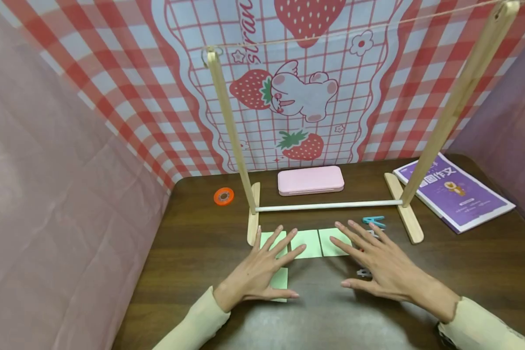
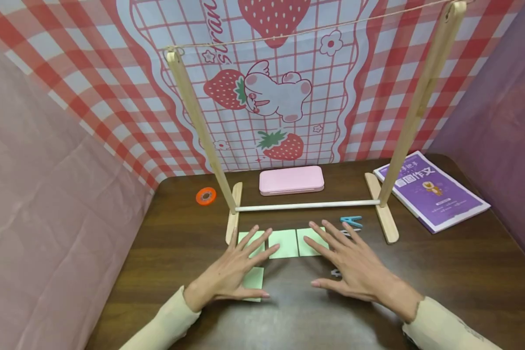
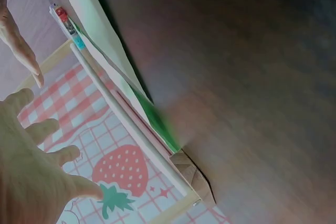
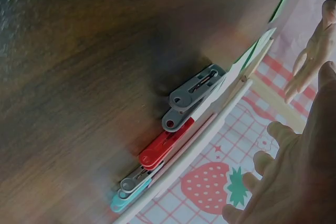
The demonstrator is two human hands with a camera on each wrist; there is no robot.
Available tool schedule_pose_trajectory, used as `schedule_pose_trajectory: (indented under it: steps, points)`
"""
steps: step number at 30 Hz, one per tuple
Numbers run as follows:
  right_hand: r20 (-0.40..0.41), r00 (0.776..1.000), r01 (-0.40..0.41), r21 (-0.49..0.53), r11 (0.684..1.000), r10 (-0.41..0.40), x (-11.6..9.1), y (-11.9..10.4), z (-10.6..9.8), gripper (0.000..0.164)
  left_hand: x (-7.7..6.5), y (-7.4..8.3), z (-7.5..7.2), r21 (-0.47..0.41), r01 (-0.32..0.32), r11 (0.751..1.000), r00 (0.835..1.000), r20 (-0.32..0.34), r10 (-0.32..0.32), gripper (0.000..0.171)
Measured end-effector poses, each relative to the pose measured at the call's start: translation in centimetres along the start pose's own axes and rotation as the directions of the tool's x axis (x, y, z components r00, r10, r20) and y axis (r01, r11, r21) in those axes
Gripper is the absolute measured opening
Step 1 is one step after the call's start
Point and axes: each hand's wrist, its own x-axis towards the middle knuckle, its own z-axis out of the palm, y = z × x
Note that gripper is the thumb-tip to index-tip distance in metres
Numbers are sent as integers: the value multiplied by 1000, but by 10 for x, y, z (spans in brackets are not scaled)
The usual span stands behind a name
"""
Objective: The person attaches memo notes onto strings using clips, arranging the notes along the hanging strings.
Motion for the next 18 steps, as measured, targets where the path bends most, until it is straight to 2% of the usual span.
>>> schedule_pose_trajectory:
  steps: [18]
  points:
    - [-10,1000,6,-6,1000,-6,-2,0,-3,91,-6,-4,-5,-10,12,1000,1000,1,-12,110]
